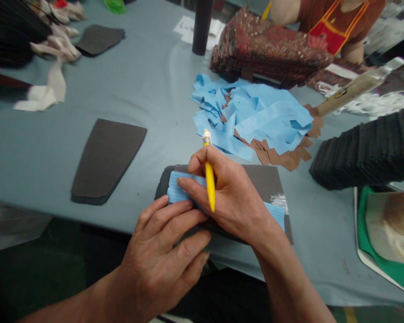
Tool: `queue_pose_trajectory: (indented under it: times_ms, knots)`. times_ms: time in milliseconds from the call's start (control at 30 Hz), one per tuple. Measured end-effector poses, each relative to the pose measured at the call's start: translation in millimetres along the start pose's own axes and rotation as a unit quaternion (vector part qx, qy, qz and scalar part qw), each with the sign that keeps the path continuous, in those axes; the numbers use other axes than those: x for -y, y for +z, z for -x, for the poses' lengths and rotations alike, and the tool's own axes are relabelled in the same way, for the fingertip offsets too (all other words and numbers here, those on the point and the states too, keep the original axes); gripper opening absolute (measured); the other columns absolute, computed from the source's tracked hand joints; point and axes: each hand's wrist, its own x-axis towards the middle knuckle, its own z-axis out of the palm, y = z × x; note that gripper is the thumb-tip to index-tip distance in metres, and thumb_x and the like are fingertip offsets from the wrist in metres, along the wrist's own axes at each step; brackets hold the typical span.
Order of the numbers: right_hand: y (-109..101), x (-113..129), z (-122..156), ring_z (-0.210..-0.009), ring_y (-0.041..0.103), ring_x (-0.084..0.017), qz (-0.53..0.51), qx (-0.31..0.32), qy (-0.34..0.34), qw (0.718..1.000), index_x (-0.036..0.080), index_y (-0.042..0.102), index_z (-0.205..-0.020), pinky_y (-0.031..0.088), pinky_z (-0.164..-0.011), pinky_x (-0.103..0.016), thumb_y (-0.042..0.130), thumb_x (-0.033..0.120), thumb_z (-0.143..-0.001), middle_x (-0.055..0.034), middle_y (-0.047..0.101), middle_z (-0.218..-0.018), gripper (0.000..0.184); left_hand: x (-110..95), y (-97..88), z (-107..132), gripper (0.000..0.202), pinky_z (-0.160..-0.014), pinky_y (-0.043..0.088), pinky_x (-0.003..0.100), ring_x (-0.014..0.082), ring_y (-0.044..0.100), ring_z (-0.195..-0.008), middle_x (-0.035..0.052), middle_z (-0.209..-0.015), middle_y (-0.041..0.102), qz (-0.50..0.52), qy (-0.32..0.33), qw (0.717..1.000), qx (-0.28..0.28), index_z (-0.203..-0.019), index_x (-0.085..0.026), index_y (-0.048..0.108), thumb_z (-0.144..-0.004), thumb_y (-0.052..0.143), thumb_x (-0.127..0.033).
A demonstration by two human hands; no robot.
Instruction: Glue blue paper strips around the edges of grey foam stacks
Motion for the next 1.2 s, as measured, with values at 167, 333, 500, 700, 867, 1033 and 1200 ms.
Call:
queue_pose_trajectory:
  times_ms: [167, 333, 500, 700, 867, 1033, 1200]
  knots:
    - [0.8, -0.2, 0.6, -0.063, 0.047, -0.010, -0.004, -0.004, 0.012, 1.000, 0.024, 0.056, -0.090, 0.040, -0.058, -0.027, 0.077, 0.025, -0.093, 0.0071, 0.053, -0.076, 0.021, 0.7, 0.8, 0.3, 0.011, -0.131, 0.028, 0.036, 0.0203, 0.064, -0.124, 0.0028, -0.119, 0.081, -0.001, 0.000, 1.000, -0.002, -0.102, -0.020, 0.075, -0.100, 0.064, -0.018]
    - [1.5, 1.8, 0.8, -0.062, 0.046, -0.009, -0.006, -0.005, 0.017, 1.000, 0.024, 0.056, -0.089, 0.038, -0.057, -0.027, 0.076, 0.024, -0.093, 0.0073, 0.053, -0.075, 0.020, 0.2, 0.6, 0.0, 0.012, -0.130, 0.030, 0.036, 0.0195, 0.065, -0.124, 0.0025, -0.119, 0.081, 0.000, -0.002, 1.000, 0.000, -0.102, -0.020, 0.075, -0.099, 0.064, -0.017]
    - [1.3, 2.6, 2.4, -0.062, 0.046, -0.010, -0.005, -0.002, 0.018, 1.000, 0.024, 0.055, -0.090, 0.039, -0.058, -0.027, 0.075, 0.025, -0.094, 0.0063, 0.053, -0.075, 0.020, -0.1, 0.6, 0.9, 0.013, -0.129, 0.032, 0.037, 0.0195, 0.067, -0.123, 0.0019, -0.118, 0.082, -0.008, -0.004, 1.000, 0.003, -0.102, -0.021, 0.076, -0.100, 0.063, -0.020]
    - [2.6, 2.0, 2.2, -0.061, 0.046, -0.010, -0.013, 0.002, 0.025, 1.000, 0.024, 0.055, -0.091, 0.039, -0.057, -0.027, 0.075, 0.025, -0.095, 0.0059, 0.052, -0.076, 0.020, -1.0, 1.9, 1.3, 0.013, -0.130, 0.030, 0.036, 0.0197, 0.067, -0.124, 0.0023, -0.118, 0.082, -0.006, -0.006, 1.000, 0.004, -0.101, -0.021, 0.076, -0.100, 0.063, -0.019]
    - [3.0, 2.0, 2.2, -0.061, 0.045, -0.010, -0.025, 0.003, 0.035, 0.999, 0.024, 0.055, -0.091, 0.040, -0.057, -0.027, 0.074, 0.026, -0.095, 0.0066, 0.052, -0.076, 0.020, 0.0, 2.5, 1.1, 0.012, -0.132, 0.026, 0.035, 0.0197, 0.064, -0.125, 0.0032, -0.120, 0.081, 0.001, -0.003, 1.000, 0.003, -0.103, -0.020, 0.076, -0.099, 0.064, -0.018]
    - [2.5, 2.4, 3.8, -0.062, 0.045, -0.010, -0.030, -0.002, 0.032, 0.999, 0.024, 0.055, -0.090, 0.040, -0.056, -0.027, 0.075, 0.026, -0.094, 0.0067, 0.051, -0.076, 0.021, 0.1, 2.9, 1.7, 0.013, -0.131, 0.028, 0.036, 0.0196, 0.065, -0.124, 0.0023, -0.118, 0.081, -0.004, -0.005, 1.000, 0.002, -0.103, -0.020, 0.076, -0.100, 0.064, -0.019]
    - [3.1, 3.7, 3.6, -0.060, 0.044, -0.010, -0.034, -0.002, 0.038, 0.999, 0.024, 0.054, -0.089, 0.039, -0.055, -0.027, 0.075, 0.026, -0.095, 0.0061, 0.051, -0.074, 0.021, -0.3, 2.1, 2.3, 0.014, -0.129, 0.031, 0.037, 0.0195, 0.066, -0.124, 0.0016, -0.118, 0.081, -0.010, -0.008, 1.000, 0.006, -0.104, -0.021, 0.077, -0.100, 0.063, -0.020]
